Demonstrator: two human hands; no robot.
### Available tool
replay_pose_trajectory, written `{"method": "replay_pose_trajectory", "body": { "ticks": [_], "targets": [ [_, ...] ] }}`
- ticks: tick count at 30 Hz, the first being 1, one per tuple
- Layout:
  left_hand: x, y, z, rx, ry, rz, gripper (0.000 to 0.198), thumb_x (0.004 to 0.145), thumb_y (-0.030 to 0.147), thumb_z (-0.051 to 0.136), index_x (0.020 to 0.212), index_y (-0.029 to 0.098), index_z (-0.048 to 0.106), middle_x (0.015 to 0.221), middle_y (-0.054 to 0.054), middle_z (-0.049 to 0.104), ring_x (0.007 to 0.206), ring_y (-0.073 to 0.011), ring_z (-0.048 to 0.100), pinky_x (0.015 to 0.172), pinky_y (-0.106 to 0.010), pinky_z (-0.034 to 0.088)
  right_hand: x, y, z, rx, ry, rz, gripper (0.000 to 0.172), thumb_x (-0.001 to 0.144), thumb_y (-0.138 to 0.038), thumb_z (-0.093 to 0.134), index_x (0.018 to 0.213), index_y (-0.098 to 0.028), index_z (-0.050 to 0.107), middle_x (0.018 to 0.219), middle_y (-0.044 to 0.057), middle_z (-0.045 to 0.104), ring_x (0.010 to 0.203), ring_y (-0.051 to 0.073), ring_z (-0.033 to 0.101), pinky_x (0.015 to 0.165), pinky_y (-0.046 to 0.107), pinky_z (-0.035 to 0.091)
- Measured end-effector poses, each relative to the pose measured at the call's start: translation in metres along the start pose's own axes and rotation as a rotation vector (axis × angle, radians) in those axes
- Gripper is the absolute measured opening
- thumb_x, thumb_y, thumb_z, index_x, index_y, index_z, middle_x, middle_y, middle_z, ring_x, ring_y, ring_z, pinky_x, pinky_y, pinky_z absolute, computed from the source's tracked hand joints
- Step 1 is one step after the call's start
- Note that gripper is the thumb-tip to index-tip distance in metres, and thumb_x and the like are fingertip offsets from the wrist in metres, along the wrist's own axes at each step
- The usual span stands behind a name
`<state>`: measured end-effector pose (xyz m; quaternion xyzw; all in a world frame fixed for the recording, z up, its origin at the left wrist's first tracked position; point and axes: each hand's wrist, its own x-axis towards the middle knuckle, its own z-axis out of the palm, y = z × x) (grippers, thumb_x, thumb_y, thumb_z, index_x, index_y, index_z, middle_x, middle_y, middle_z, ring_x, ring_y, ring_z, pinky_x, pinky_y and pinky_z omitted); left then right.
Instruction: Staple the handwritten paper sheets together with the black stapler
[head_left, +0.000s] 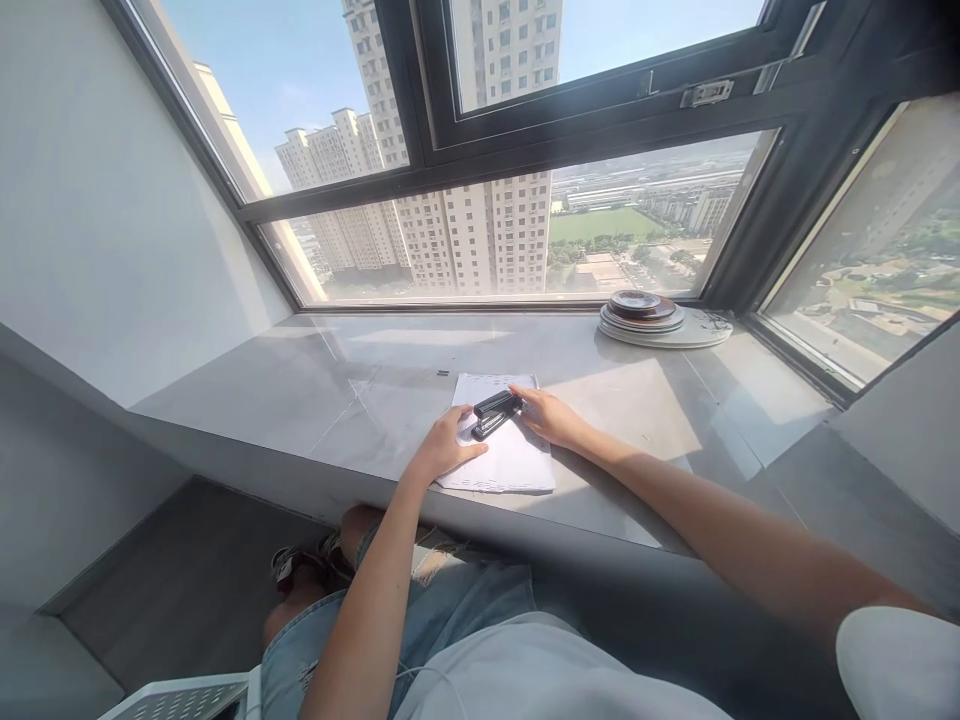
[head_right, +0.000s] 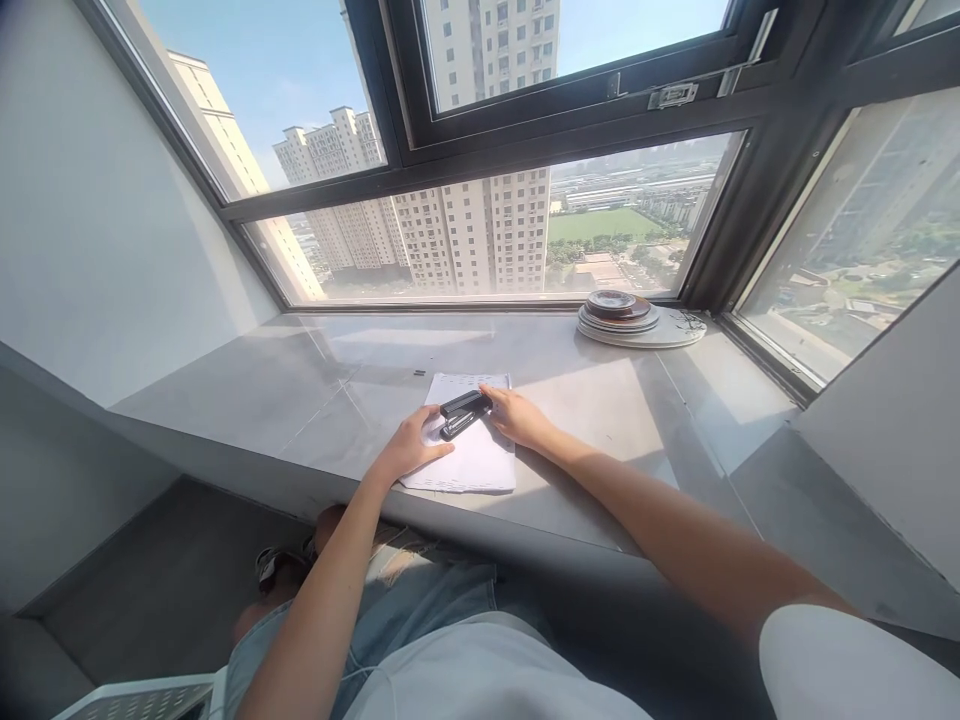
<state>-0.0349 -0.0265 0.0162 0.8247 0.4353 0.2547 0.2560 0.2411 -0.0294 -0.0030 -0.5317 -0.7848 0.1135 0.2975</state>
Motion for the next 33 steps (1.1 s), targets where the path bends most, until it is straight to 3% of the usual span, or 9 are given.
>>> {"method": "replay_pose_trajectory", "body": {
  "ticks": [11,25,30,33],
  "targets": [
    [-0.0007,0.0027,-0.0011,-0.002,0.019,-0.004,0.073,0.075,0.041,0.083,0.140,0.019,0.056,0.140,-0.011,0.062,0.131,-0.0302,0.057,0.110,-0.038,0.048,-0.0002,-0.0021,0.0012,-0.075,-0.003,0.042,0.068,0.085,-0.012,0.053,0.152,-0.020,0.047,0.140,0.010,0.063,0.124,0.026,0.062,0.106,0.035,0.048],
    [-0.0011,-0.0004,-0.0015,-0.060,-0.014,-0.031,0.072,0.079,0.043,0.079,0.143,0.020,0.057,0.142,-0.011,0.062,0.130,-0.0324,0.058,0.105,-0.039,0.051,-0.0014,0.0023,0.0054,-0.189,0.013,-0.041,0.064,0.090,-0.013,0.046,0.153,-0.014,0.042,0.136,0.014,0.065,0.124,0.029,0.059,0.106,0.040,0.046],
    [-0.0012,-0.0010,-0.0013,-0.074,-0.021,0.001,0.064,0.082,0.039,0.076,0.141,0.022,0.059,0.141,-0.010,0.063,0.129,-0.0307,0.059,0.105,-0.040,0.051,-0.0042,0.0031,0.0007,-0.093,-0.007,-0.165,0.070,0.096,-0.031,0.054,0.160,-0.022,0.027,0.152,0.014,0.050,0.137,0.032,0.049,0.114,0.051,0.039],
    [-0.0011,-0.0009,-0.0005,-0.079,-0.014,0.025,0.059,0.083,0.035,0.075,0.139,0.022,0.060,0.138,-0.008,0.065,0.127,-0.0290,0.061,0.106,-0.039,0.050,-0.0056,0.0004,-0.0031,-0.053,-0.007,-0.208,0.069,0.098,-0.040,0.055,0.160,-0.027,0.027,0.155,0.014,0.045,0.139,0.033,0.046,0.114,0.054,0.037]
  ]
}}
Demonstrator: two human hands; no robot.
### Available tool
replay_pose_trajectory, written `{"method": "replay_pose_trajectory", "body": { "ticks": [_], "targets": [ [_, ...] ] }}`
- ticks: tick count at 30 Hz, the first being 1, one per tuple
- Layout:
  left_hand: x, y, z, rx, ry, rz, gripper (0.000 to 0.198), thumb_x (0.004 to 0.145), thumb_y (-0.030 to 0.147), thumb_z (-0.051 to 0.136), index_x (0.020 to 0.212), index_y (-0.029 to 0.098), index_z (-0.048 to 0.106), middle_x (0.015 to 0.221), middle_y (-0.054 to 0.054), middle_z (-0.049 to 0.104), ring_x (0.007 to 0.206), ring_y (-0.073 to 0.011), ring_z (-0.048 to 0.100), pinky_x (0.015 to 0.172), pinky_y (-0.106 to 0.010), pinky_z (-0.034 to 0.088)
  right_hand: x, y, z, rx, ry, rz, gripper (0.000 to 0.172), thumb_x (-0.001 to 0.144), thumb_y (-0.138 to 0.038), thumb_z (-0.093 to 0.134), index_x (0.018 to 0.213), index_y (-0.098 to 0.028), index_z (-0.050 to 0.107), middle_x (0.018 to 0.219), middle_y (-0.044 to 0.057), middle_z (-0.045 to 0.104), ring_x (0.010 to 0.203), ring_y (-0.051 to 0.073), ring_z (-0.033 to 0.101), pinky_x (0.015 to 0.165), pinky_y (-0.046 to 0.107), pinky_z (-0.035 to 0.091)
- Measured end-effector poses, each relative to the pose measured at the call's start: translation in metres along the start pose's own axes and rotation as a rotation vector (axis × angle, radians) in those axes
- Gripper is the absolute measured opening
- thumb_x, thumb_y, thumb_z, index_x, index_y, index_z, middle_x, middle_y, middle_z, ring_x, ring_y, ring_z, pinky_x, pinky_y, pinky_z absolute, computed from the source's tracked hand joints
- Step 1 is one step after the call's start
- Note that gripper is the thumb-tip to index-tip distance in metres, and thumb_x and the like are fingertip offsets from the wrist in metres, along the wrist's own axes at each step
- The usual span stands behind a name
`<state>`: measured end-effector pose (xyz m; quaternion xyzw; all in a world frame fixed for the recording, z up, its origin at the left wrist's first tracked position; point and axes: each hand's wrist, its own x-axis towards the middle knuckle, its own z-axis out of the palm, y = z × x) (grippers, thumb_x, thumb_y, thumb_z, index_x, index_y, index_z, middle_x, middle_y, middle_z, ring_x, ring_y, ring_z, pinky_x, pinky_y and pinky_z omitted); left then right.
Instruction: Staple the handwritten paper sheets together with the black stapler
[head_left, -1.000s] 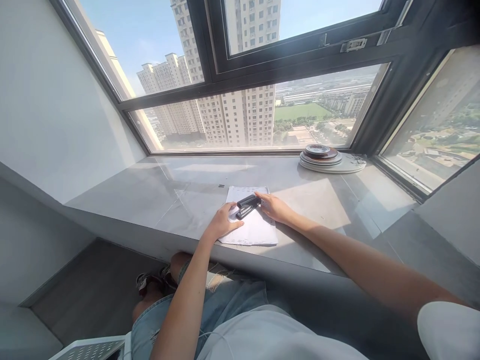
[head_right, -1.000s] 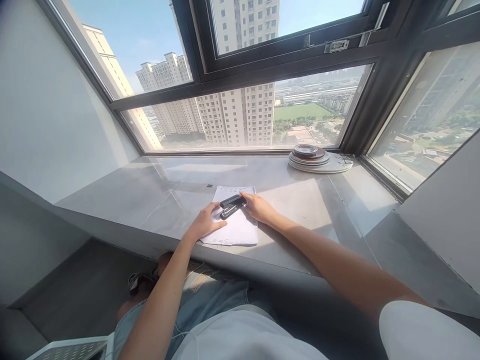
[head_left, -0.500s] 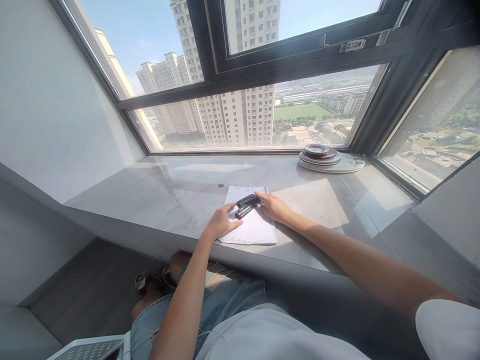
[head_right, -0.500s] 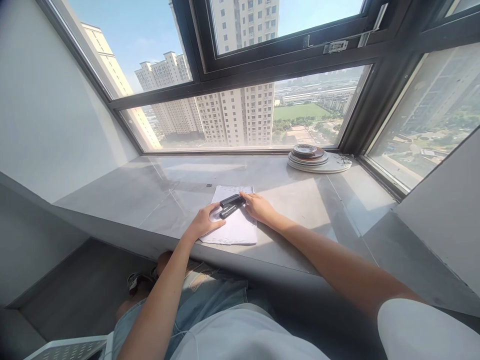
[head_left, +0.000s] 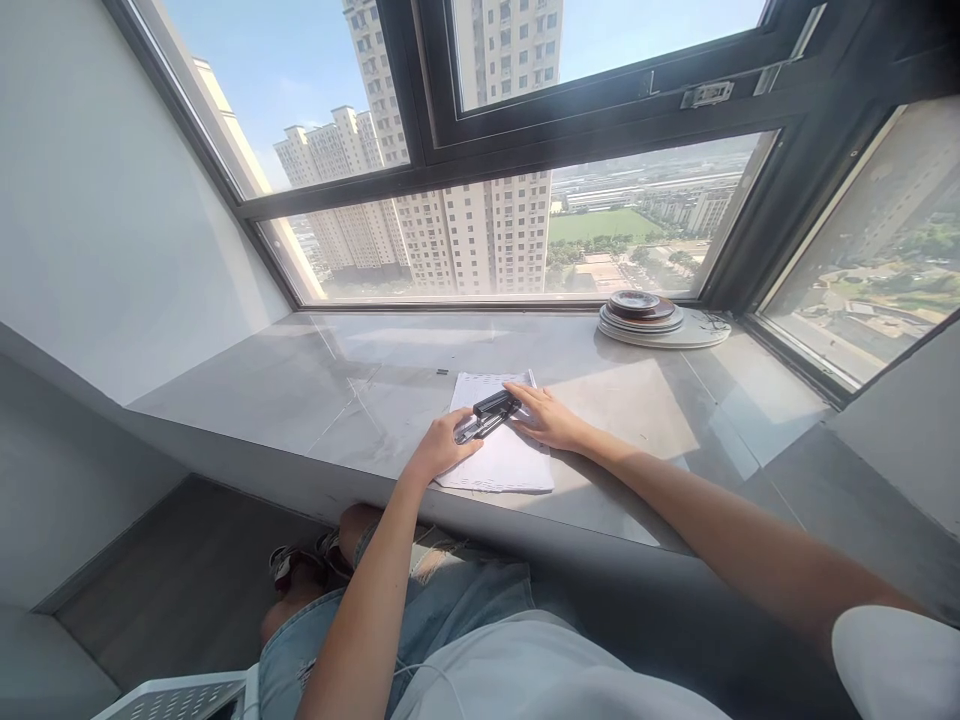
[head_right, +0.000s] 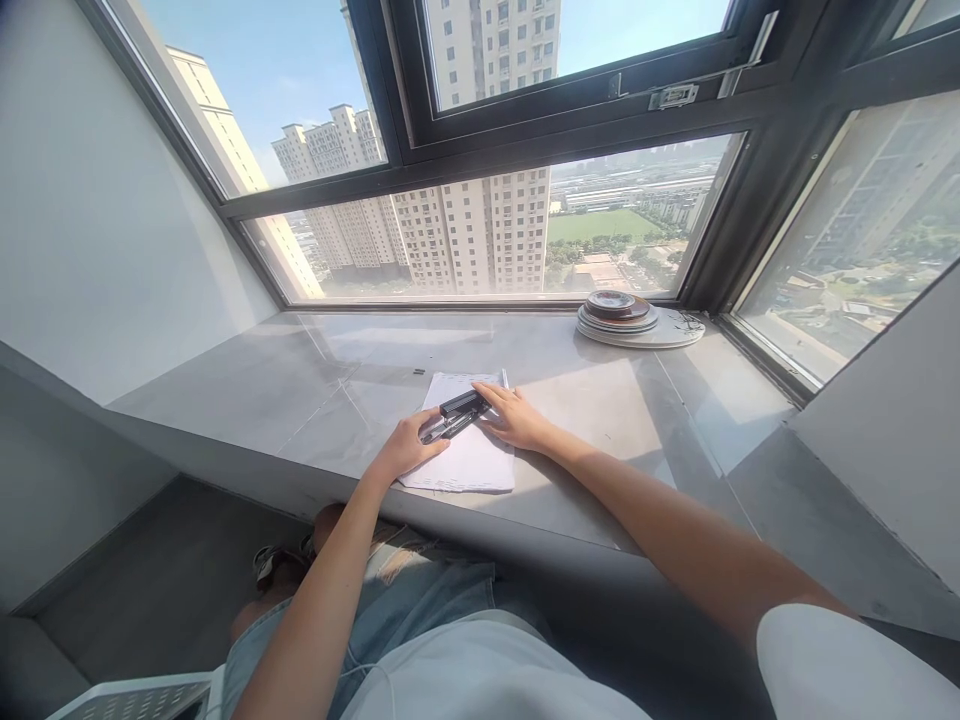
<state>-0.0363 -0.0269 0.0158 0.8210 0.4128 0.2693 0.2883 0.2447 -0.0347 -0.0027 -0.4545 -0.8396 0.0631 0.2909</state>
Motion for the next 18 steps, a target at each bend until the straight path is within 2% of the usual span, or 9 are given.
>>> {"method": "replay_pose_trajectory", "body": {
  "ticks": [3,6,9,14,16,18],
  "targets": [
    [0.001,-0.001,0.002,0.012,0.019,0.002,0.057,0.082,0.032,0.076,0.136,0.021,0.061,0.135,-0.009,0.066,0.125,-0.0286,0.062,0.105,-0.038,0.051,0.001,0.000,-0.003,0.045,0.040,-0.018,0.061,0.094,-0.040,0.061,0.150,-0.024,0.043,0.137,0.015,0.056,0.123,0.031,0.056,0.105,0.048,0.045],
    [0.002,-0.002,0.003,0.050,0.042,0.021,0.053,0.082,0.030,0.076,0.132,0.021,0.063,0.132,-0.009,0.068,0.121,-0.0280,0.064,0.104,-0.039,0.051,0.003,0.003,-0.005,0.056,0.067,0.001,0.043,0.087,-0.043,0.070,0.122,-0.020,0.061,0.112,0.012,0.060,0.101,0.028,0.059,0.091,0.042,0.049],
    [0.002,-0.003,0.004,0.098,0.050,0.061,0.046,0.085,0.028,0.073,0.130,0.022,0.064,0.132,-0.008,0.068,0.121,-0.0272,0.064,0.106,-0.040,0.049,0.003,0.002,-0.008,0.100,0.077,0.015,0.036,0.081,-0.045,0.075,0.103,-0.019,0.062,0.101,0.008,0.059,0.091,0.024,0.056,0.081,0.036,0.047],
    [0.005,-0.007,0.008,0.147,0.097,0.105,0.044,0.087,0.023,0.070,0.130,0.020,0.059,0.130,-0.011,0.065,0.117,-0.0262,0.063,0.103,-0.041,0.051,0.002,-0.009,-0.014,0.188,0.013,0.048,0.027,0.079,-0.039,0.073,0.093,-0.021,0.059,0.080,-0.001,0.059,0.076,0.018,0.053,0.071,0.028,0.039],
    [0.007,-0.009,0.011,0.172,0.127,0.130,0.045,0.089,0.021,0.068,0.132,0.020,0.055,0.131,-0.012,0.062,0.120,-0.0264,0.061,0.105,-0.041,0.049,0.001,-0.013,-0.014,0.139,0.001,0.072,0.025,0.078,-0.039,0.072,0.087,-0.021,0.058,0.074,-0.002,0.058,0.075,0.018,0.052,0.072,0.028,0.037],
    [0.009,-0.011,0.015,0.201,0.132,0.129,0.046,0.092,0.022,0.064,0.135,0.020,0.050,0.133,-0.014,0.059,0.124,-0.0272,0.059,0.106,-0.042,0.048,0.001,-0.013,-0.013,0.089,0.006,0.086,0.026,0.078,-0.039,0.073,0.089,-0.021,0.058,0.077,0.000,0.059,0.078,0.020,0.053,0.076,0.030,0.037]
  ]
}}
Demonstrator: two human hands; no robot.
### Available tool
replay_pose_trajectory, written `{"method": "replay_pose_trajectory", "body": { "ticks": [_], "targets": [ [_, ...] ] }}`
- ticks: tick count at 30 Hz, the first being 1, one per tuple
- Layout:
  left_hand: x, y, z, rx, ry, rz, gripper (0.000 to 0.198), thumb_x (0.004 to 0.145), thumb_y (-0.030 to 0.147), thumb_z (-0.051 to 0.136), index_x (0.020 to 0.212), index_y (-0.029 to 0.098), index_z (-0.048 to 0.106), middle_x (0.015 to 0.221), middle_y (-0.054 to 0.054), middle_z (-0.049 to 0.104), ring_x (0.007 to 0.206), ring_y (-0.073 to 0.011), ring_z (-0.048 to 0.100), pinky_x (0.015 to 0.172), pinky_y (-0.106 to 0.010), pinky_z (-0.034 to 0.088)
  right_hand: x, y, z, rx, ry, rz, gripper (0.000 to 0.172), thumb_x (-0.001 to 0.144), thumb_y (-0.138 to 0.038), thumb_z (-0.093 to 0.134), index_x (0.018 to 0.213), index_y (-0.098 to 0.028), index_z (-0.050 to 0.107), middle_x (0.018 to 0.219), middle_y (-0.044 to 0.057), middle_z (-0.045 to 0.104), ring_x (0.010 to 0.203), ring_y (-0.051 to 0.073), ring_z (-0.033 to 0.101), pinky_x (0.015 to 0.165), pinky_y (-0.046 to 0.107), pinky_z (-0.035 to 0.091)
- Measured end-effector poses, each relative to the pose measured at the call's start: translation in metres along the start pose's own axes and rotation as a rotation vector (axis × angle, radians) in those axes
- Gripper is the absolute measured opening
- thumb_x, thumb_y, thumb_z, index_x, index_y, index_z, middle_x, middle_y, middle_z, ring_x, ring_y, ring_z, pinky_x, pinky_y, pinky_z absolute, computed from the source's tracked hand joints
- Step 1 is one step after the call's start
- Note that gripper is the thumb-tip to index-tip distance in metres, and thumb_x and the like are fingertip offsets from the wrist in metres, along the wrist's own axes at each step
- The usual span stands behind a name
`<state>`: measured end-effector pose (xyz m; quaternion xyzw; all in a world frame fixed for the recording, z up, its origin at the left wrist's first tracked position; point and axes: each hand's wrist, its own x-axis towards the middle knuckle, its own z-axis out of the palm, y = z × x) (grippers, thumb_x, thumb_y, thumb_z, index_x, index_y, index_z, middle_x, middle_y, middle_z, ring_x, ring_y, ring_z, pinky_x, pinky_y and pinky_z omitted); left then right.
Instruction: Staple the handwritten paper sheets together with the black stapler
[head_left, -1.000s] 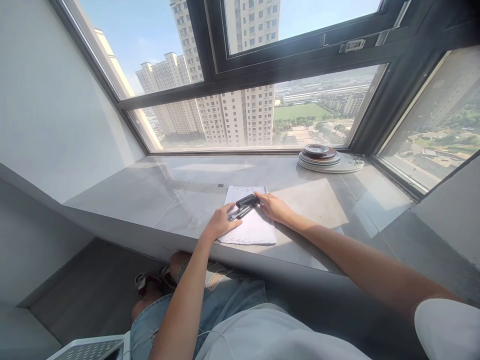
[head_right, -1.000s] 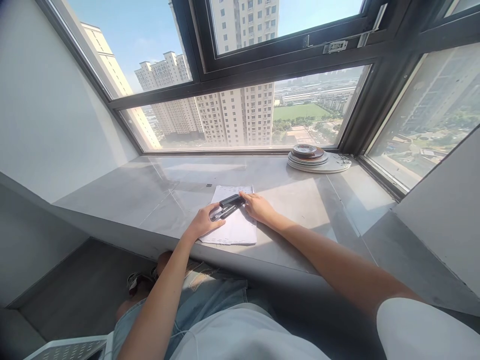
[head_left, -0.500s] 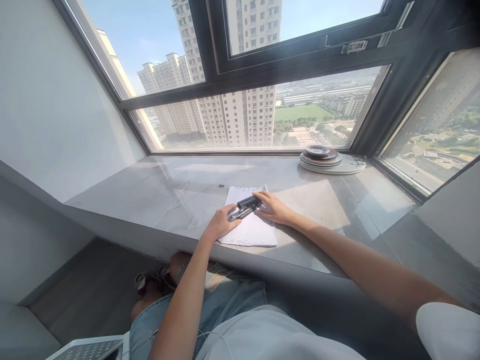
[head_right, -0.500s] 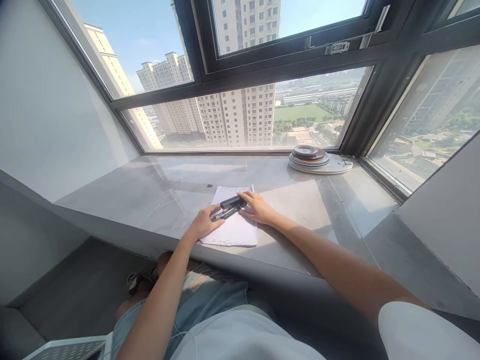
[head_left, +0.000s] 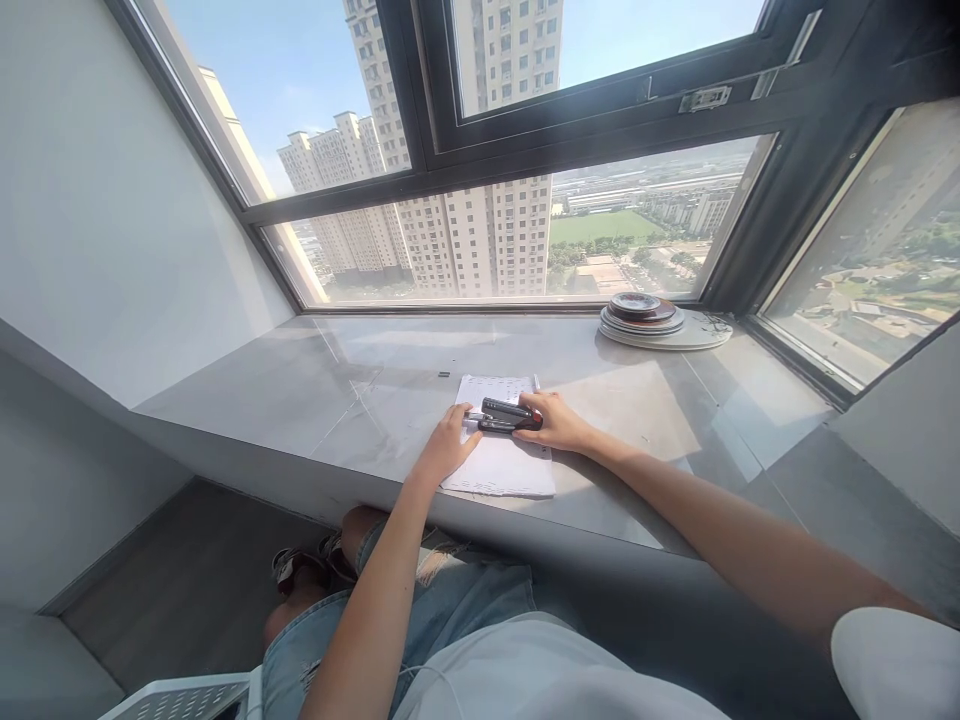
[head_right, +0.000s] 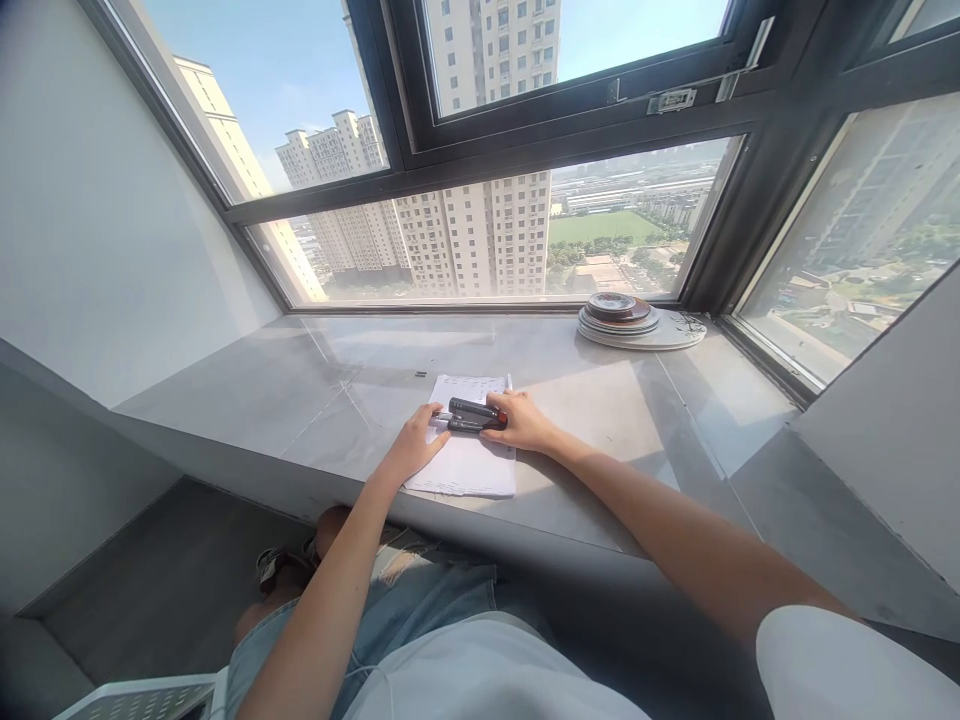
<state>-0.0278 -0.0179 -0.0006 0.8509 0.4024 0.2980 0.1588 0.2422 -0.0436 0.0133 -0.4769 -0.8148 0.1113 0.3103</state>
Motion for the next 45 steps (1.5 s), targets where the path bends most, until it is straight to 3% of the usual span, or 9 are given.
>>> {"method": "replay_pose_trajectory", "body": {
  "ticks": [3,7,10,14,20,26,29,34,45],
  "targets": [
    [0.001,0.001,0.007,0.041,-0.028,-0.033,0.045,0.096,0.021,0.057,0.139,0.020,0.043,0.140,-0.015,0.053,0.129,-0.0290,0.056,0.105,-0.042,0.048,0.000,0.003,0.001,0.007,-0.002,-0.029,0.030,0.080,-0.040,0.072,0.099,-0.020,0.061,0.088,0.003,0.062,0.085,0.022,0.054,0.080,0.032,0.039],
    [0.001,0.008,0.016,0.100,-0.045,-0.117,0.040,0.098,0.018,0.048,0.138,0.020,0.044,0.151,-0.016,0.044,0.128,-0.0306,0.057,0.100,-0.042,0.050,0.000,0.002,0.000,0.056,-0.017,-0.105,0.022,0.087,-0.041,0.066,0.086,-0.019,0.064,0.089,0.006,0.059,0.084,0.021,0.054,0.077,0.032,0.042],
    [0.001,0.015,0.021,0.138,-0.020,-0.148,0.041,0.099,0.017,0.045,0.140,0.019,0.043,0.153,-0.017,0.041,0.132,-0.0327,0.054,0.102,-0.044,0.049,-0.002,-0.003,-0.001,0.089,0.009,-0.089,0.026,0.092,-0.042,0.063,0.080,-0.019,0.064,0.089,0.006,0.057,0.078,0.018,0.054,0.074,0.032,0.043],
    [-0.001,0.021,0.021,0.075,-0.071,-0.125,0.050,0.098,0.018,0.045,0.148,0.023,0.040,0.163,-0.015,0.030,0.138,-0.0319,0.050,0.106,-0.043,0.048,-0.004,-0.009,0.001,0.130,0.079,-0.010,0.031,0.092,-0.047,0.063,0.078,-0.019,0.067,0.085,0.004,0.057,0.072,0.017,0.054,0.071,0.032,0.044],
    [-0.003,0.021,0.019,-0.053,-0.026,-0.076,0.078,0.097,0.021,0.051,0.163,0.029,0.010,0.168,-0.014,0.019,0.144,-0.0314,0.043,0.113,-0.046,0.044,-0.006,-0.016,0.006,0.436,0.155,0.250,0.040,0.090,-0.058,0.061,0.092,-0.019,0.071,0.089,0.004,0.059,0.069,0.017,0.056,0.058,0.030,0.047],
    [-0.004,0.018,0.017,-0.223,-0.001,-0.055,0.090,0.097,0.021,0.053,0.162,0.032,-0.006,0.165,-0.016,0.026,0.141,-0.0279,0.049,0.114,-0.046,0.044,-0.006,-0.015,0.010,0.416,0.222,0.307,0.029,0.086,-0.045,0.064,0.095,-0.018,0.071,0.089,0.005,0.063,0.080,0.021,0.059,0.070,0.032,0.048],
    [-0.005,0.016,0.016,-0.243,0.009,-0.074,0.082,0.097,0.022,0.054,0.161,0.028,0.004,0.162,-0.017,0.030,0.142,-0.0280,0.047,0.115,-0.046,0.043,-0.008,-0.010,0.009,0.329,0.281,0.280,0.026,0.083,-0.031,0.063,0.104,-0.019,0.073,0.092,0.005,0.060,0.083,0.021,0.059,0.078,0.036,0.049],
    [-0.006,0.016,0.013,-0.188,-0.030,-0.101,0.061,0.099,0.030,0.054,0.154,0.024,0.030,0.156,-0.016,0.042,0.144,-0.0289,0.044,0.115,-0.046,0.042,-0.013,-0.012,0.008,0.152,0.337,-0.006,0.051,0.079,-0.012,0.057,0.127,-0.026,0.066,0.109,0.008,0.055,0.097,0.024,0.059,0.084,0.039,0.052],
    [-0.006,0.027,0.001,-0.150,-0.087,-0.153,0.044,0.101,0.030,0.047,0.145,0.023,0.047,0.130,-0.013,0.066,0.120,-0.0292,0.063,0.096,-0.040,0.051,-0.017,-0.029,0.010,-0.317,0.177,-0.314,0.071,0.085,0.000,0.045,0.148,-0.032,0.047,0.116,0.012,0.055,0.104,0.029,0.052,0.090,0.047,0.053]
  ]
}}
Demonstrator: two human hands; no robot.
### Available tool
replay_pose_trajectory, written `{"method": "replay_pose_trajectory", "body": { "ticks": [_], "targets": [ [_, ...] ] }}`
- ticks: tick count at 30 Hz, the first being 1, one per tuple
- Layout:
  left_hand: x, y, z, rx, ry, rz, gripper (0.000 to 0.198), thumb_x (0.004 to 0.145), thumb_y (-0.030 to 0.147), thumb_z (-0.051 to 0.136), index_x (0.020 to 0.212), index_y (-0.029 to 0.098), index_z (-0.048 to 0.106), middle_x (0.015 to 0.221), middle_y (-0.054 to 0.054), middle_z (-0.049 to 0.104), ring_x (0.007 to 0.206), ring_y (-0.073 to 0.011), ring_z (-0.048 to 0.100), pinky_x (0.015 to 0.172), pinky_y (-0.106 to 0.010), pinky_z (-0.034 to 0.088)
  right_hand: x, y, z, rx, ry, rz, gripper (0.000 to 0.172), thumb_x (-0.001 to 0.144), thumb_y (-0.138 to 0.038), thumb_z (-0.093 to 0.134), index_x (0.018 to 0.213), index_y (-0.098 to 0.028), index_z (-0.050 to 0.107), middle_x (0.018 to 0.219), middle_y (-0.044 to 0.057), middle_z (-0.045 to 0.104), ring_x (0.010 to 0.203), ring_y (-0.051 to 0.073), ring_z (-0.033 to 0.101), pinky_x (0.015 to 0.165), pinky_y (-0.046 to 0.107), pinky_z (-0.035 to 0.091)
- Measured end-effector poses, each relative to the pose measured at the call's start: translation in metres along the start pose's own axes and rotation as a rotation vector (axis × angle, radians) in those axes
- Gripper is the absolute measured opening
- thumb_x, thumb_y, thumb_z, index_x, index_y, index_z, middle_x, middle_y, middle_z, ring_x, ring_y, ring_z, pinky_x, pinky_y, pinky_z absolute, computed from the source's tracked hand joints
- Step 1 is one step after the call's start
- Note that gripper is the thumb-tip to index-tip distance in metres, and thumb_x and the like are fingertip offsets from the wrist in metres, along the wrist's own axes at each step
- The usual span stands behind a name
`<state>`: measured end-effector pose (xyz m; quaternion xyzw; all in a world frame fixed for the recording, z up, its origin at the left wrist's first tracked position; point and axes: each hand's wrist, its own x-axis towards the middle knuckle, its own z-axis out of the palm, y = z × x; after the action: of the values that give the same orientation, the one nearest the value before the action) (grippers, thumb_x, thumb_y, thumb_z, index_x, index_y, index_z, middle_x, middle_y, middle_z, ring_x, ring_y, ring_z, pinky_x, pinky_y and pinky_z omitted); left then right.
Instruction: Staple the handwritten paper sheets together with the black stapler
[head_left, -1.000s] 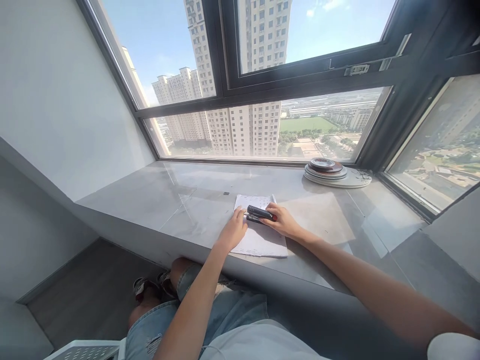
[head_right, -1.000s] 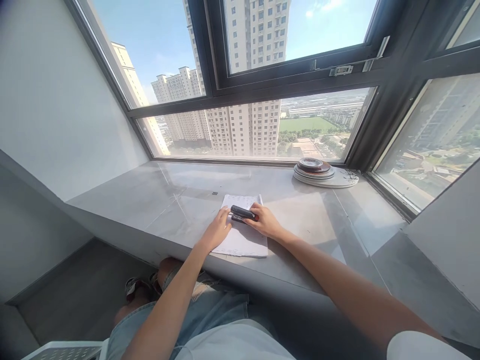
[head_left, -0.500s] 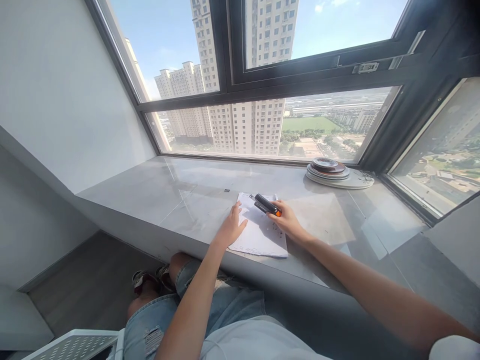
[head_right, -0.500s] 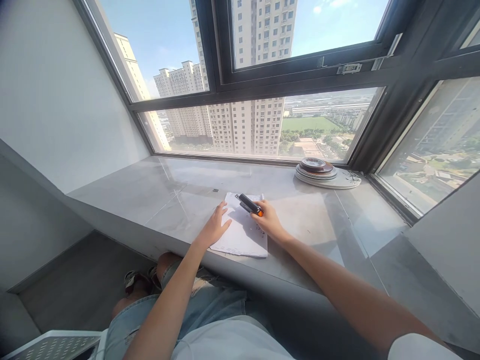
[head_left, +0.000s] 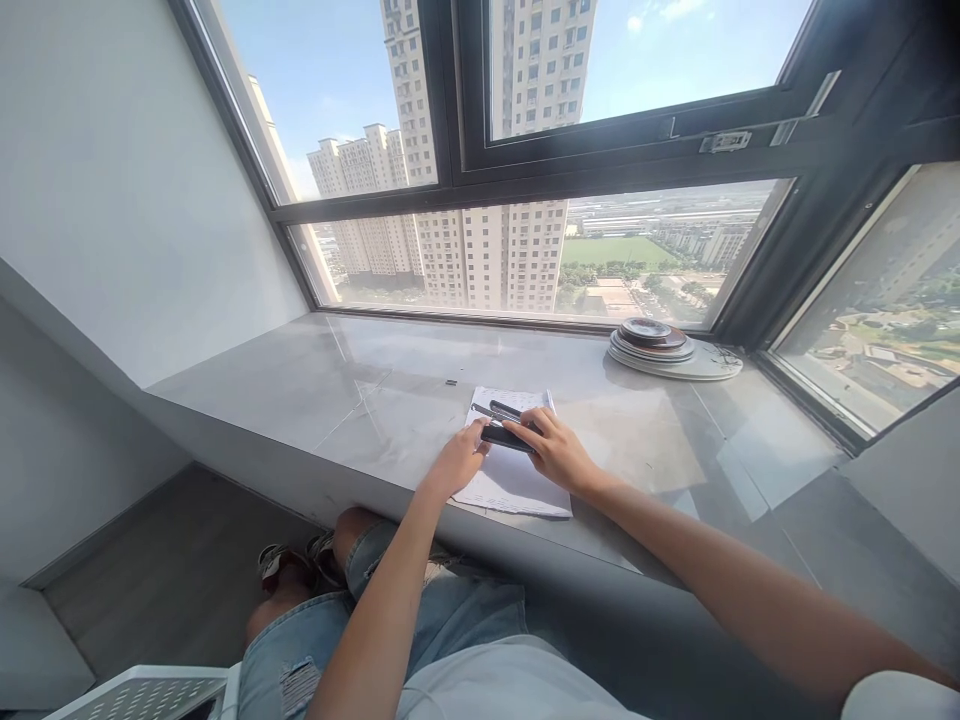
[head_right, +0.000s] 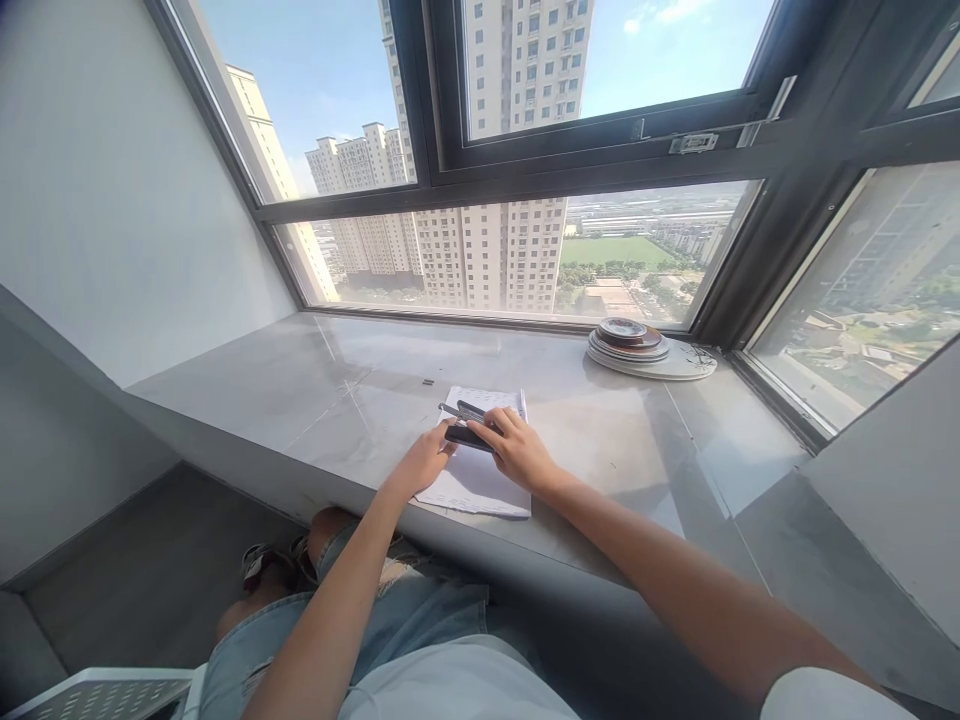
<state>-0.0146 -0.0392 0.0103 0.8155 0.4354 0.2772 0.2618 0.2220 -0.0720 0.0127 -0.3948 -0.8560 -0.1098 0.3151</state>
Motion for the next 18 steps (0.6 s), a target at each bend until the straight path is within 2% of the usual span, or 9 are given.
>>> {"method": "replay_pose_trajectory", "body": {
  "ticks": [6,11,16,18],
  "targets": [
    [0.0064,-0.0061,0.0002,-0.095,0.034,-0.030,0.029,0.103,0.024,0.038,0.124,0.022,0.057,0.111,-0.010,0.073,0.106,-0.0255,0.069,0.085,-0.034,0.053,-0.0006,0.0000,0.0000,-0.027,-0.050,-0.061,0.066,0.089,-0.003,0.042,0.147,-0.032,0.050,0.112,0.012,0.057,0.101,0.028,0.053,0.086,0.046,0.053],
    [0.0082,-0.0080,0.0011,-0.051,0.056,-0.034,0.024,0.101,0.019,0.039,0.116,0.023,0.057,0.106,-0.008,0.072,0.097,-0.0249,0.069,0.080,-0.033,0.051,-0.0014,0.0007,0.0003,-0.077,-0.055,-0.086,0.065,0.089,-0.001,0.040,0.146,-0.030,0.052,0.113,0.013,0.057,0.100,0.028,0.052,0.085,0.045,0.052],
    [0.0042,-0.0046,-0.0020,-0.073,0.024,-0.063,0.026,0.105,0.034,0.035,0.117,0.021,0.054,0.081,-0.004,0.068,0.070,-0.0203,0.064,0.062,-0.029,0.046,-0.0006,0.0008,-0.0024,-0.032,-0.055,-0.039,0.063,0.088,-0.003,0.044,0.143,-0.030,0.054,0.113,0.013,0.057,0.101,0.029,0.053,0.085,0.048,0.053],
    [0.0029,-0.0031,-0.0029,-0.093,0.008,-0.074,0.027,0.105,0.036,0.034,0.118,0.021,0.053,0.079,-0.003,0.068,0.066,-0.0190,0.063,0.060,-0.028,0.045,0.0002,-0.0005,-0.0020,0.013,-0.041,0.002,0.060,0.087,-0.005,0.048,0.141,-0.031,0.056,0.113,0.013,0.057,0.101,0.029,0.053,0.086,0.048,0.054]
  ]
}}
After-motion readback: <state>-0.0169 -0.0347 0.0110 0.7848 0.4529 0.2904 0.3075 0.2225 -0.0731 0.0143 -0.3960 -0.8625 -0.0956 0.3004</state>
